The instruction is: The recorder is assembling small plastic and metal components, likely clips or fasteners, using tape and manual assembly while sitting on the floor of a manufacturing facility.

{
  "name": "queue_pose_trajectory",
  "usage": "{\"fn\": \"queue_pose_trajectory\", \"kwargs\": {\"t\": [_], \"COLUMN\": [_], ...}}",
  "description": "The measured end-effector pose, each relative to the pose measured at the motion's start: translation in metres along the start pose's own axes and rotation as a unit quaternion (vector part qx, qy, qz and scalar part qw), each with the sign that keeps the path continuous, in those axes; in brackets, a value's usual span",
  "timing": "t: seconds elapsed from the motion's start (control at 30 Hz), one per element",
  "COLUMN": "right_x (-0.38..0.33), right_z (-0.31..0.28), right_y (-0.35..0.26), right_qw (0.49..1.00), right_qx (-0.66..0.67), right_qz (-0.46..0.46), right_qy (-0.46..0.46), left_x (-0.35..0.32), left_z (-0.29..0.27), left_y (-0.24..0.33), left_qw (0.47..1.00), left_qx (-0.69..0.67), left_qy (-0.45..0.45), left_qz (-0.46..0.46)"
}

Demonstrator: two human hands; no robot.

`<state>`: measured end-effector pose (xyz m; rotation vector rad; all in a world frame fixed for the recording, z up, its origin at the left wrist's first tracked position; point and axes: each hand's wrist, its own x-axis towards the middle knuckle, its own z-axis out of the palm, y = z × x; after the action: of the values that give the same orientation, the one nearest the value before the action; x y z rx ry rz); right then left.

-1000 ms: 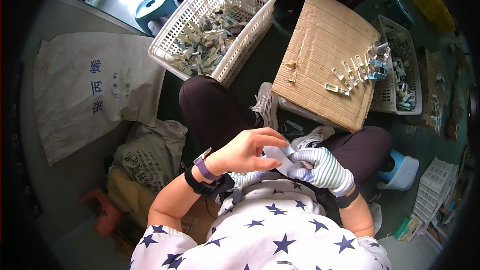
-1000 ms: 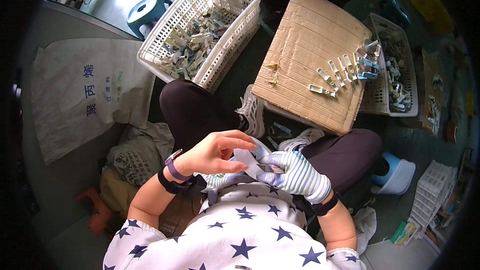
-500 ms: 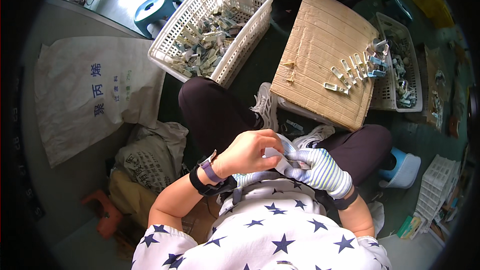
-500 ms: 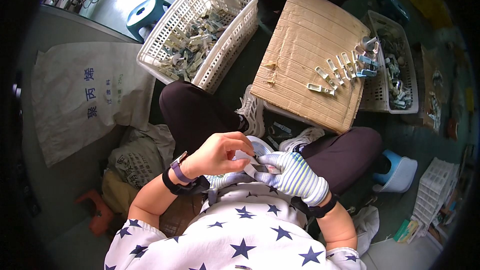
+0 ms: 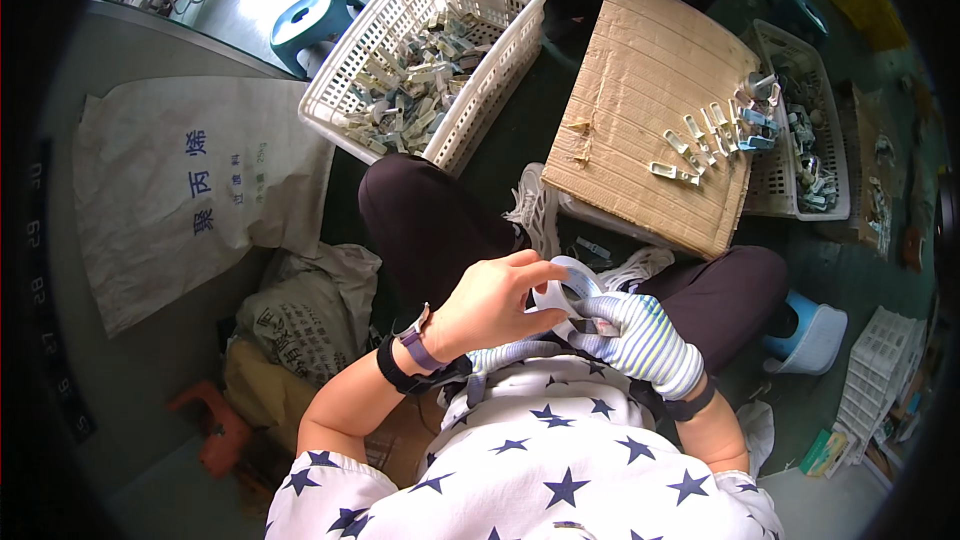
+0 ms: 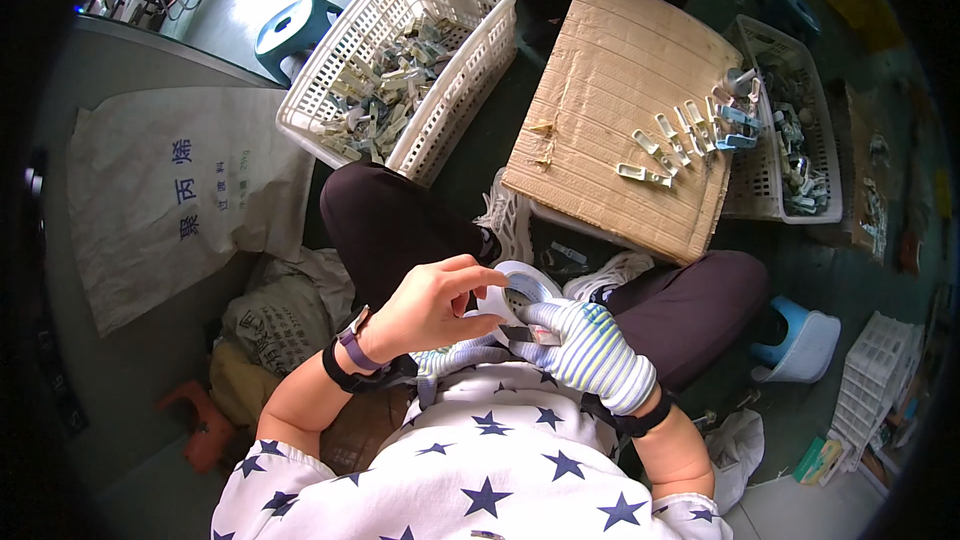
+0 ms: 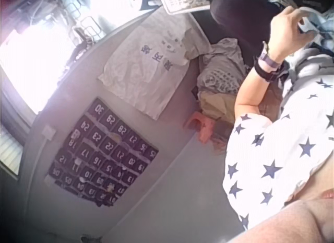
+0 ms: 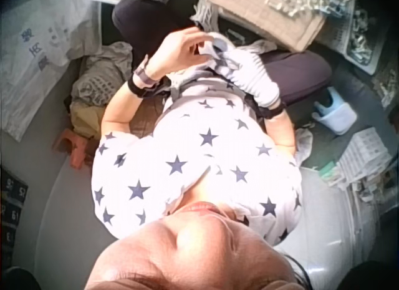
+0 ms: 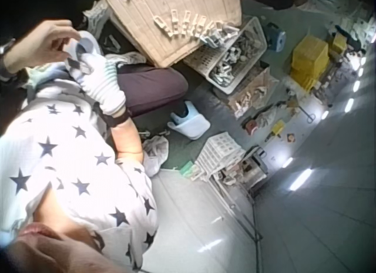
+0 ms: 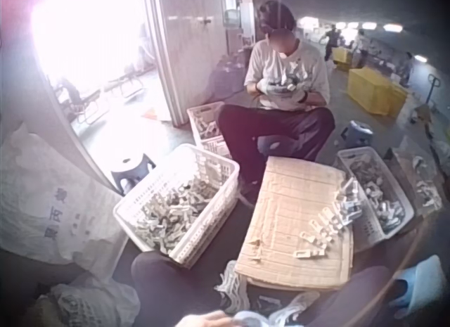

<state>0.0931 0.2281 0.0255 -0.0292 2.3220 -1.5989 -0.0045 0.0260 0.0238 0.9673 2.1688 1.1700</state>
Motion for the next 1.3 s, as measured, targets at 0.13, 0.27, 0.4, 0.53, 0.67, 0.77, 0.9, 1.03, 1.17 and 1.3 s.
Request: {"fn": "queue_pose_trajectory", "kwargs": {"t": [0.13, 0.27, 0.4, 0.53, 0.67, 0.77, 0.9, 1.03, 1.17, 1.3], "right_x": [-0.003, -0.009, -0.013, -0.015, -0.017, -0.017, -0.019, -0.020, -0.019, -0.021], "right_z": [-0.003, 0.000, 0.003, 0.004, 0.005, 0.006, 0.009, 0.009, 0.010, 0.013], "right_y": [-0.001, 0.001, 0.003, 0.006, 0.007, 0.005, 0.008, 0.007, 0.009, 0.004], "right_qw": [0.999, 0.999, 1.000, 1.000, 1.000, 1.000, 0.999, 1.000, 0.999, 0.996], "right_qx": [-0.034, -0.036, -0.013, -0.011, 0.010, 0.005, 0.005, 0.012, 0.018, 0.063], "right_qz": [0.005, -0.016, -0.013, -0.011, 0.002, -0.006, -0.006, 0.010, 0.001, 0.064], "right_qy": [-0.038, -0.011, 0.013, 0.015, 0.014, 0.024, 0.034, 0.022, 0.027, 0.005], "left_x": [0.004, 0.006, 0.005, 0.004, 0.006, 0.005, 0.003, 0.005, 0.005, -0.002], "left_z": [-0.001, 0.002, 0.001, 0.002, -0.003, 0.001, 0.006, 0.002, 0.005, 0.013], "left_y": [-0.014, -0.016, -0.016, -0.016, -0.010, -0.014, -0.020, -0.018, -0.022, -0.031], "left_qw": [0.994, 0.989, 0.987, 0.985, 0.982, 0.984, 0.981, 0.973, 0.976, 0.966], "left_qx": [-0.055, -0.116, -0.126, -0.142, -0.136, -0.128, -0.149, -0.173, -0.154, -0.196], "left_qy": [-0.084, -0.075, -0.092, -0.093, -0.128, -0.120, -0.124, -0.151, -0.153, -0.164], "left_qz": [0.044, 0.057, 0.046, 0.035, 0.005, 0.020, 0.008, -0.023, -0.015, -0.039]}}
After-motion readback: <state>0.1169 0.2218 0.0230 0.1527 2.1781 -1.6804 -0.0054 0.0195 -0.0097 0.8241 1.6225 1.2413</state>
